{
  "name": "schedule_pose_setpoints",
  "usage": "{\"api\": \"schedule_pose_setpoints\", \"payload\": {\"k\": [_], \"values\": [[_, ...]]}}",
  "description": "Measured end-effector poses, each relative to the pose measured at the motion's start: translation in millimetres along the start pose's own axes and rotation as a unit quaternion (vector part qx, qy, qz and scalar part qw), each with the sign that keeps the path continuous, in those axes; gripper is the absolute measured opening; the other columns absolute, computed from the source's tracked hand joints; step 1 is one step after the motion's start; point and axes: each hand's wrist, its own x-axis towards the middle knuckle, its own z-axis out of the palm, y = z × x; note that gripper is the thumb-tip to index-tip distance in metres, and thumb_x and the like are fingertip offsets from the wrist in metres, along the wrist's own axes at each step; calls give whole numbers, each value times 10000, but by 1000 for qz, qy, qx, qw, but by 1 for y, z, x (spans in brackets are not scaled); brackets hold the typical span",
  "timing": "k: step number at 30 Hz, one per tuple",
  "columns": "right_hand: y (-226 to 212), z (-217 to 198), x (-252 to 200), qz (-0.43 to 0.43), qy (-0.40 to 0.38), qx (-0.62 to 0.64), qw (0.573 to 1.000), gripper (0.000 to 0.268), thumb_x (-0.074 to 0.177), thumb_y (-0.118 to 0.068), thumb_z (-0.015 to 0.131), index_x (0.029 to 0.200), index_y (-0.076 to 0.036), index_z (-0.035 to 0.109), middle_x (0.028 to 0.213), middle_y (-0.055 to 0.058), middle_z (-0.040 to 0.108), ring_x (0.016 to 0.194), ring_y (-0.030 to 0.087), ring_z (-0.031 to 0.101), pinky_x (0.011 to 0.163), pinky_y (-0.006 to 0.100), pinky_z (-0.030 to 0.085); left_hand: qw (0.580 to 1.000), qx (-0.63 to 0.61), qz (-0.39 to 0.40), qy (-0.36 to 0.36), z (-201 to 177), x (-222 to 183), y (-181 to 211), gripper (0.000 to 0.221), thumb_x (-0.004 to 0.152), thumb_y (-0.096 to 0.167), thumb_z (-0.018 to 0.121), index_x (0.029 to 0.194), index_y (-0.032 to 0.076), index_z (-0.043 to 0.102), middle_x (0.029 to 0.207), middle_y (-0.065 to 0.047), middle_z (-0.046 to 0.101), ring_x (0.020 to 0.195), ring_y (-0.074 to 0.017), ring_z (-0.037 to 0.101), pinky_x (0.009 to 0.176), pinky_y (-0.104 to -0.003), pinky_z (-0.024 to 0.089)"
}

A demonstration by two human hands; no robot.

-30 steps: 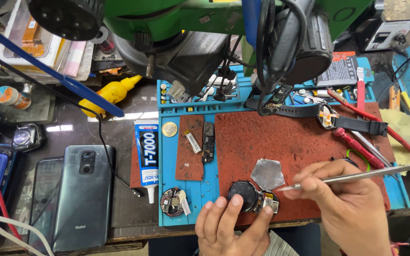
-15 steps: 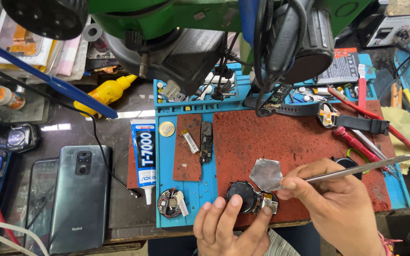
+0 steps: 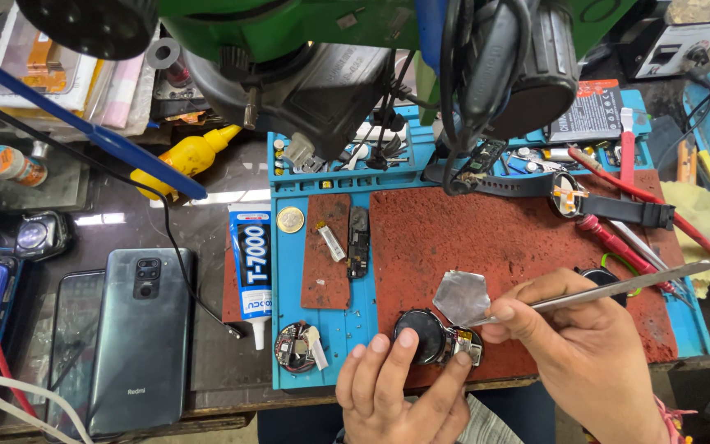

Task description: The person disassembles a smartwatch, handles internal components including the circuit board and sensor, and uses a metal spatula to separate the internal module from the outer casing.

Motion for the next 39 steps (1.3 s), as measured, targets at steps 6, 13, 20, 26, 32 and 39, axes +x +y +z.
{"api": "schedule_pose_setpoints", "payload": {"k": [6, 13, 20, 26, 32, 39], "values": [[-4, 0, 1, 16, 5, -22, 1000, 74, 905, -37, 698, 891, 27, 665, 786, 125, 758, 731, 171, 757, 683, 305, 630, 1000, -12, -8, -25, -6, 1, 2, 351, 866, 427, 778, 1215, 385, 783, 1487, -77, 472, 1415, -283, 374, 1204, -463, 308], [-4, -1, 1, 4, -7, -49, 999, 93, 910, -59, 700, 867, 12, 660, 757, 113, 763, 713, 159, 754, 667, 287, 618, 1000, -6, -4, -21, -7, 4, 1, 349, 881, 431, 780, 1228, 395, 766, 1499, -90, 458, 1429, -297, 368, 1195, -474, 325], [-7, -1, 1, -2, -15, -49, 999, 105, 926, -67, 695, 866, 11, 658, 748, 110, 755, 705, 148, 734, 664, 281, 603, 1000, -9, 6, -11, -8, 5, -1, 346, 916, 460, 749, 1254, 388, 758, 1503, -109, 458, 1421, -301, 383, 1196, -477, 328], [-11, 1, 0, 5, -6, -76, 997, 115, 920, -64, 694, 852, 21, 656, 737, 118, 756, 699, 152, 728, 660, 288, 601, 1000, 3, 4, 2, -9, 8, 1, 346, 911, 452, 762, 1251, 388, 764, 1505, -106, 480, 1424, -293, 403, 1205, -462, 328], [-12, 2, 1, 24, -4, -81, 996, 131, 928, -70, 682, 847, 29, 653, 734, 130, 756, 698, 160, 732, 663, 295, 610, 1000, -6, -7, 9, -11, 10, 1, 347, 880, 422, 785, 1225, 382, 777, 1519, -98, 486, 1431, -282, 413, 1218, -451, 338], [-14, 2, 2, 26, -1, -100, 995, 151, 926, -84, 686, 831, 27, 647, 720, 125, 761, 685, 156, 735, 651, 291, 607, 1000, -8, 0, 6, -12, 11, -1, 359, 878, 433, 788, 1233, 377, 778, 1521, -107, 479, 1431, -288, 402, 1213, -454, 326]]}}
